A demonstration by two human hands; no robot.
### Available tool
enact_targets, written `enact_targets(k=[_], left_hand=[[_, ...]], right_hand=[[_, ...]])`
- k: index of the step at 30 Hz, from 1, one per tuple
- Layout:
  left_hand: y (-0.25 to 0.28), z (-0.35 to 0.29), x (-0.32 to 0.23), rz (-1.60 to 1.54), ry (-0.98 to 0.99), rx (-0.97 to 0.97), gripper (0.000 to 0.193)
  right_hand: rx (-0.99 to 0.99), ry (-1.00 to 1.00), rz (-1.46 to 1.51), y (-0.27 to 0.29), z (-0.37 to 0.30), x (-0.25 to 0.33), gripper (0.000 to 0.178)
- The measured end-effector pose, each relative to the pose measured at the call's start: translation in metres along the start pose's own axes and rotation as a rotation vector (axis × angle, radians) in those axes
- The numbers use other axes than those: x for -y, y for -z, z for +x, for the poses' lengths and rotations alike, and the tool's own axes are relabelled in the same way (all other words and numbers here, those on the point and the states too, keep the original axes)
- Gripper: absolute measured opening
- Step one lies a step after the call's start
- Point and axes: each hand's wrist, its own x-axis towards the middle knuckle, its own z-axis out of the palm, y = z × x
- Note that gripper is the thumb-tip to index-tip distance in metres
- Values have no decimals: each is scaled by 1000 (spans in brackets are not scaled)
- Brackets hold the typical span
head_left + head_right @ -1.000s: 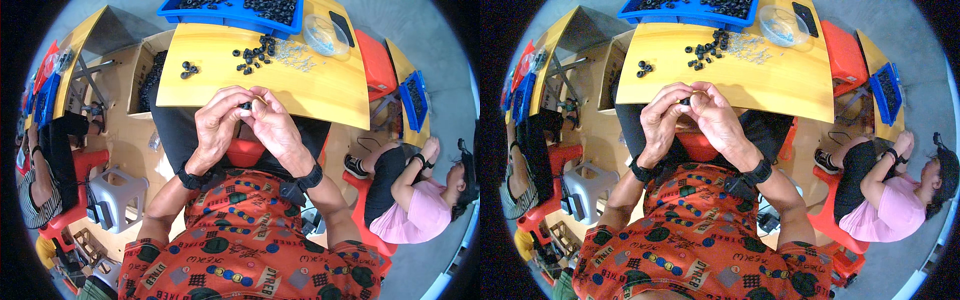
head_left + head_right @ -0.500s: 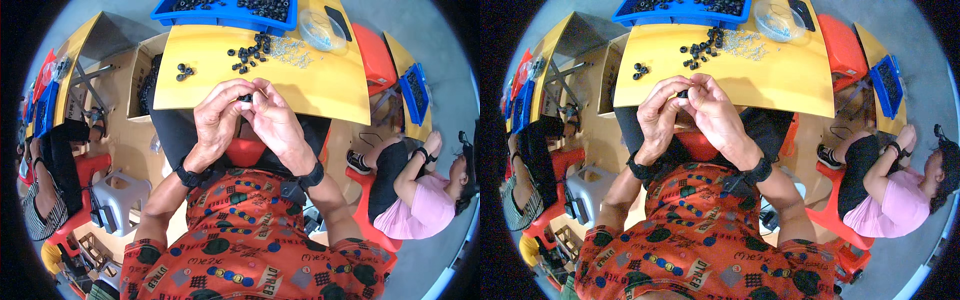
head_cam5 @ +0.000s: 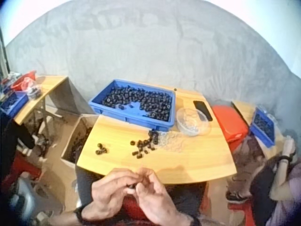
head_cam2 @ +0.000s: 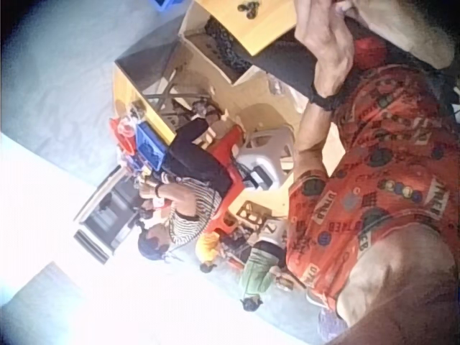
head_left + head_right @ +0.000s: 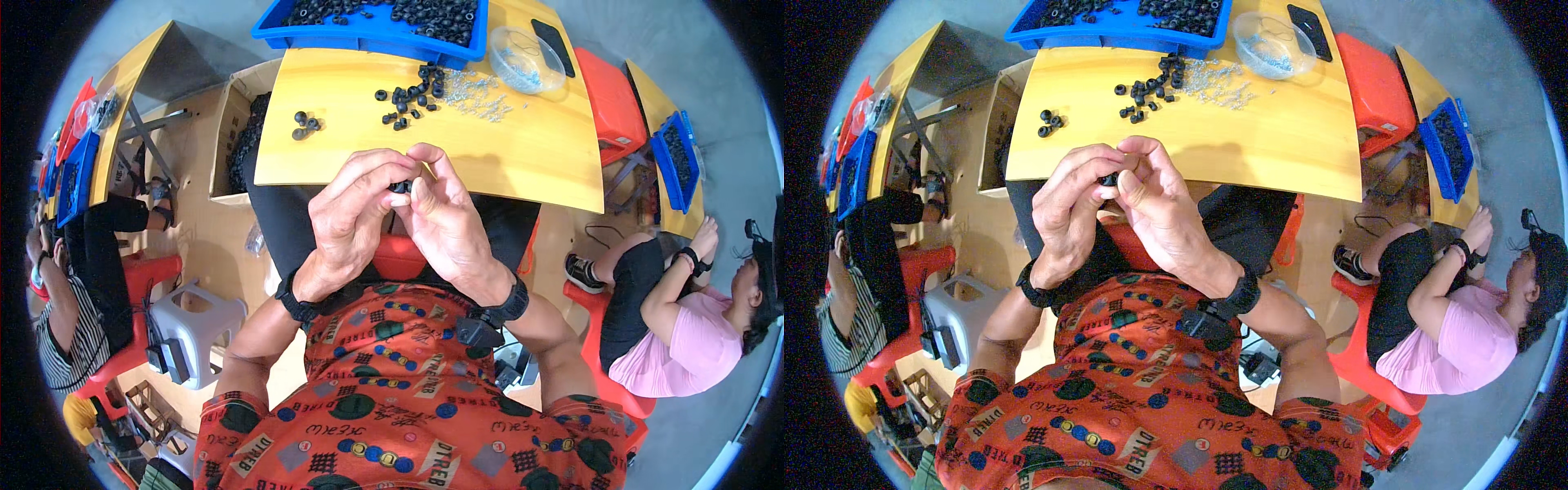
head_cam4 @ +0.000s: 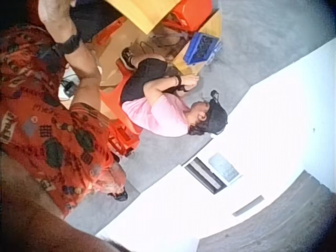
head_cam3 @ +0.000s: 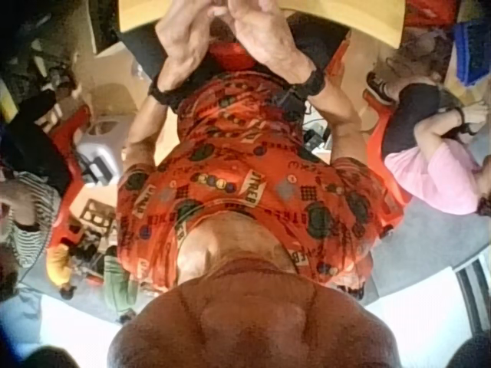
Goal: Assembling small black plastic washers with silver metal pins by hand.
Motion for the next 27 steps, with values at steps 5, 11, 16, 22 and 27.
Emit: enact_targets(k=[5, 11, 16, 22, 27], left_hand=[[6, -5, 1, -28, -27, 38, 28], [6, -2, 2, 56, -59, 43, 29], [7, 4, -3, 59, 44, 93, 33], [6, -3, -1, 167, 42, 93, 35], [6, -8, 4, 132, 63, 105, 37]], right_hand=[[25, -21, -4, 6, 0, -4, 31], [-1, -79, -8, -1, 4, 9, 31], [-10, -70, -4, 11, 3, 7, 39], [3, -74, 15, 21, 3, 1, 43], [-49, -58, 68, 22, 1, -5, 45]])
